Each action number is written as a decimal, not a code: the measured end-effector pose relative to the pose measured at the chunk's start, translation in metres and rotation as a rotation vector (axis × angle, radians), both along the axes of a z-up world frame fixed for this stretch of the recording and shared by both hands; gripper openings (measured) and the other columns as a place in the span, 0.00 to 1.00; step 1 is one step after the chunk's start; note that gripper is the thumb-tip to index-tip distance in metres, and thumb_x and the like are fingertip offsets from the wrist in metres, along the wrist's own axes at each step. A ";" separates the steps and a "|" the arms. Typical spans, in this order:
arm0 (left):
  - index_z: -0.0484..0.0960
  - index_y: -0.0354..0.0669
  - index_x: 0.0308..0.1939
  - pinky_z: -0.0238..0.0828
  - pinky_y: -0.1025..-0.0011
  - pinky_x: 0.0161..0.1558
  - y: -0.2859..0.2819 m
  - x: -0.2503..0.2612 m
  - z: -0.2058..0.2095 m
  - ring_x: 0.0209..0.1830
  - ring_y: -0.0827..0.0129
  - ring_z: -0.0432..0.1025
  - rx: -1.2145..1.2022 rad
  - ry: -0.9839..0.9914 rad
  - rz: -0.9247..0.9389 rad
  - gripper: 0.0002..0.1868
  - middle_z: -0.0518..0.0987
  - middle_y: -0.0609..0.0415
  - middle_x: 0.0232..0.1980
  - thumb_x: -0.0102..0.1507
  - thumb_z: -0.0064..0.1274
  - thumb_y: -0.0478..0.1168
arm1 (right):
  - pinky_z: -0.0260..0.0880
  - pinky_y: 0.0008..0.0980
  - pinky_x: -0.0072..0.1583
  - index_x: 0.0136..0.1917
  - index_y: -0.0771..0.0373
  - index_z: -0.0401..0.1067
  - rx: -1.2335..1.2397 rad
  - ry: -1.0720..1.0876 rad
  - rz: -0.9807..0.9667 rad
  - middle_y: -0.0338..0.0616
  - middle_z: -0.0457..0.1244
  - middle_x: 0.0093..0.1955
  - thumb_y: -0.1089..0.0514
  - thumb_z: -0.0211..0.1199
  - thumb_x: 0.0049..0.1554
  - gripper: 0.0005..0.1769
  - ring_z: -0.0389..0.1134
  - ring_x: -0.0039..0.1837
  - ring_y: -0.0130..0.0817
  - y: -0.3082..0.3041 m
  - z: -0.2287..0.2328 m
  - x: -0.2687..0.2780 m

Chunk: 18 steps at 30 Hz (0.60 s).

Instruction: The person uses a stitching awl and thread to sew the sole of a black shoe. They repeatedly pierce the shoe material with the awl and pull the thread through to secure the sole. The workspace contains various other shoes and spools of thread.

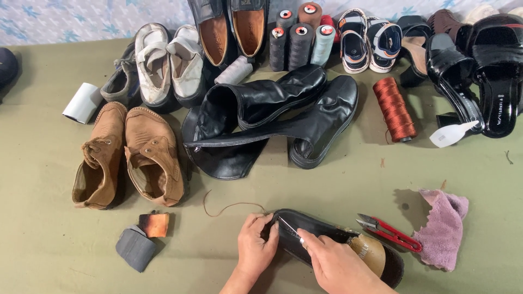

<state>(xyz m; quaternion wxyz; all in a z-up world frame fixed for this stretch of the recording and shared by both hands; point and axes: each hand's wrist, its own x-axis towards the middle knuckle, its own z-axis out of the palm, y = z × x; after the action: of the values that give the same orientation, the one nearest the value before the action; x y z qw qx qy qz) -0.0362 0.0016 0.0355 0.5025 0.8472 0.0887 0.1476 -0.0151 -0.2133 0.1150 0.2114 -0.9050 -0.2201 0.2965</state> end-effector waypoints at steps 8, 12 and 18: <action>0.88 0.43 0.46 0.79 0.76 0.40 0.000 0.000 0.001 0.36 0.72 0.79 -0.008 -0.003 -0.001 0.13 0.81 0.59 0.42 0.62 0.57 0.44 | 0.72 0.49 0.45 0.80 0.46 0.53 0.008 -0.050 0.013 0.45 0.67 0.47 0.53 0.44 0.64 0.31 0.73 0.46 0.49 -0.002 -0.004 -0.001; 0.88 0.44 0.47 0.79 0.75 0.40 0.000 0.000 -0.001 0.38 0.72 0.79 0.000 0.016 -0.005 0.14 0.82 0.59 0.43 0.62 0.56 0.45 | 0.71 0.49 0.45 0.80 0.45 0.53 0.006 -0.051 0.019 0.46 0.67 0.46 0.53 0.43 0.64 0.31 0.72 0.44 0.51 0.000 -0.005 -0.001; 0.89 0.46 0.47 0.78 0.76 0.38 -0.001 0.000 0.005 0.35 0.74 0.79 -0.010 0.055 0.001 0.14 0.81 0.62 0.42 0.62 0.56 0.45 | 0.69 0.52 0.40 0.80 0.48 0.52 -0.022 -0.106 0.068 0.51 0.62 0.41 0.56 0.44 0.61 0.33 0.69 0.37 0.55 0.001 -0.019 -0.007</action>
<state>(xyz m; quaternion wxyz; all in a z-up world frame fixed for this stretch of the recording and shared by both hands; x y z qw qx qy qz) -0.0365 0.0008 0.0404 0.5039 0.8485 0.1035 0.1241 -0.0222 -0.2123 0.0958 0.1795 -0.9136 -0.2585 0.2575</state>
